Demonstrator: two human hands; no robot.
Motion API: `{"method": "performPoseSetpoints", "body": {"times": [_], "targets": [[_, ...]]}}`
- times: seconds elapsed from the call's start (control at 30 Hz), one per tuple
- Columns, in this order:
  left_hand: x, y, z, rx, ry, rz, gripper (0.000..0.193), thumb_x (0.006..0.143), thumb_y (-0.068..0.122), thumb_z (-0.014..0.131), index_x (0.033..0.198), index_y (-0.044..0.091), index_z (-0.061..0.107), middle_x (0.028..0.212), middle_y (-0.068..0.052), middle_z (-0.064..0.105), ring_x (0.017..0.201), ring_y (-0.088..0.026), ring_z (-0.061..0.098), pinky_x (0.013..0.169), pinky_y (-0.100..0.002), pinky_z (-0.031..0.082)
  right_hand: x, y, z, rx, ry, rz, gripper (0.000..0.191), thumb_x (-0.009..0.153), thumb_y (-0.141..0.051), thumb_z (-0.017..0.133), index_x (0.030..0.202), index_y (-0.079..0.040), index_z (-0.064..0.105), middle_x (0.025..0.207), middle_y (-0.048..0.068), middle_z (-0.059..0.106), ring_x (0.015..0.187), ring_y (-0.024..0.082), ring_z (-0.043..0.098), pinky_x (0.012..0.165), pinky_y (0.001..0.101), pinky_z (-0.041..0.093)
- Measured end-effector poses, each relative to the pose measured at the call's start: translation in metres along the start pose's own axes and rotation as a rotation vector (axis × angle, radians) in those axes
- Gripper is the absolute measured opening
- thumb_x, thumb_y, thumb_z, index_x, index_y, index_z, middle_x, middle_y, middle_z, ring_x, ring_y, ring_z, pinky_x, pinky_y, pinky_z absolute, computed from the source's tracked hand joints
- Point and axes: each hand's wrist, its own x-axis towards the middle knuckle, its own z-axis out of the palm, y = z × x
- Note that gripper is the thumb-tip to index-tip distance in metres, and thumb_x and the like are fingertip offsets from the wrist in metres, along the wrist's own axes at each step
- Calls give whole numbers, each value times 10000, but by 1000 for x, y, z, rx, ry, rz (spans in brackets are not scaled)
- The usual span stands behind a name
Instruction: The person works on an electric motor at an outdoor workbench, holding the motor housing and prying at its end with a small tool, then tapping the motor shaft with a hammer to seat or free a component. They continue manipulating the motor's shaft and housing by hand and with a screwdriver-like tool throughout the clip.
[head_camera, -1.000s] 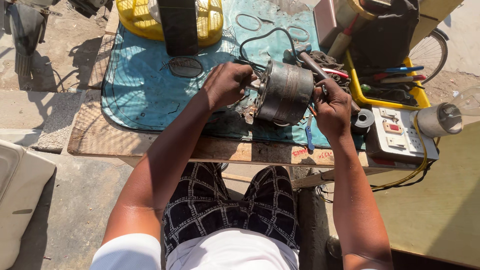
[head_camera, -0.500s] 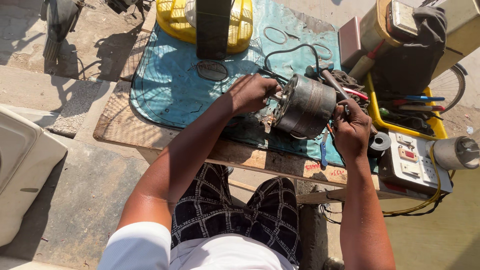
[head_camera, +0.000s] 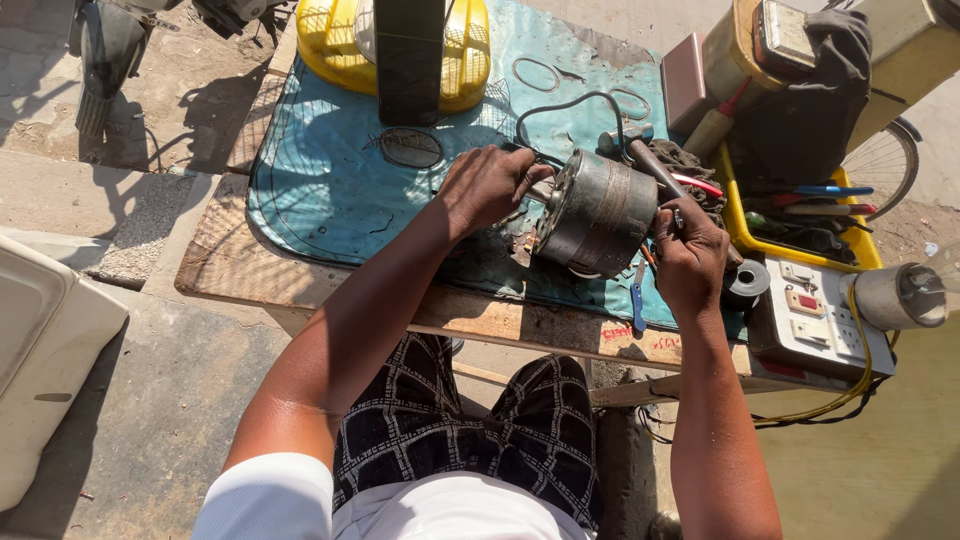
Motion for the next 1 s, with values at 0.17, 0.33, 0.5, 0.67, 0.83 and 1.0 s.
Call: {"method": "performPoseSetpoints", "body": {"times": [0.17, 0.33, 0.5, 0.67, 0.83, 1.0], "targets": [[-8, -4, -1, -39, 165, 192, 248, 992, 334, 667, 911, 100, 666, 814, -80, 688, 733, -313, 684, 622, -456, 514, 0, -4, 4, -17, 35, -108, 121, 1069, -86, 592, 1010, -2, 656, 777, 47, 587, 689, 101, 481, 626, 288, 395], [-10, -5, 4, -70, 165, 392, 199, 983, 293, 639, 933, 104, 676, 806, -82, 682, 750, -350, 677, 610, -465, 502, -3, -6, 10, -87, 79, -132, 64, 1053, -55, 588, 1064, -2, 622, 796, 83, 578, 672, 122, 519, 618, 292, 417], [-2, -3, 8, -32, -23, 54, 261, 1016, 335, 631, 864, 137, 709, 690, -106, 668, 652, -368, 649, 588, -478, 492, -2, -11, 12, -111, 116, -139, 50, 1034, -12, 579, 1018, -4, 625, 813, 97, 585, 680, 154, 529, 633, 312, 422], [2, -4, 14, -9, 153, 156, 360, 1017, 345, 677, 805, 56, 640, 736, -107, 660, 670, -334, 647, 612, -479, 485, -7, -18, 15, -202, 152, -103, 109, 1010, -21, 586, 906, -8, 614, 699, 125, 520, 630, 211, 481, 605, 384, 384], [0, -10, 18, -93, 147, 381, 209, 966, 221, 699, 846, 56, 655, 815, -98, 640, 750, -315, 638, 657, -447, 504, -7, -20, 20, -168, 186, -18, 248, 1060, -149, 559, 842, -39, 604, 610, 108, 509, 562, 216, 494, 582, 406, 370], [4, -7, 22, -34, 51, 229, 188, 970, 248, 684, 881, 83, 692, 800, -83, 652, 795, -323, 631, 689, -461, 498, -5, -21, 13, -144, 141, 96, 332, 1069, -218, 569, 798, -27, 582, 580, 121, 485, 533, 251, 456, 557, 416, 357]]}}
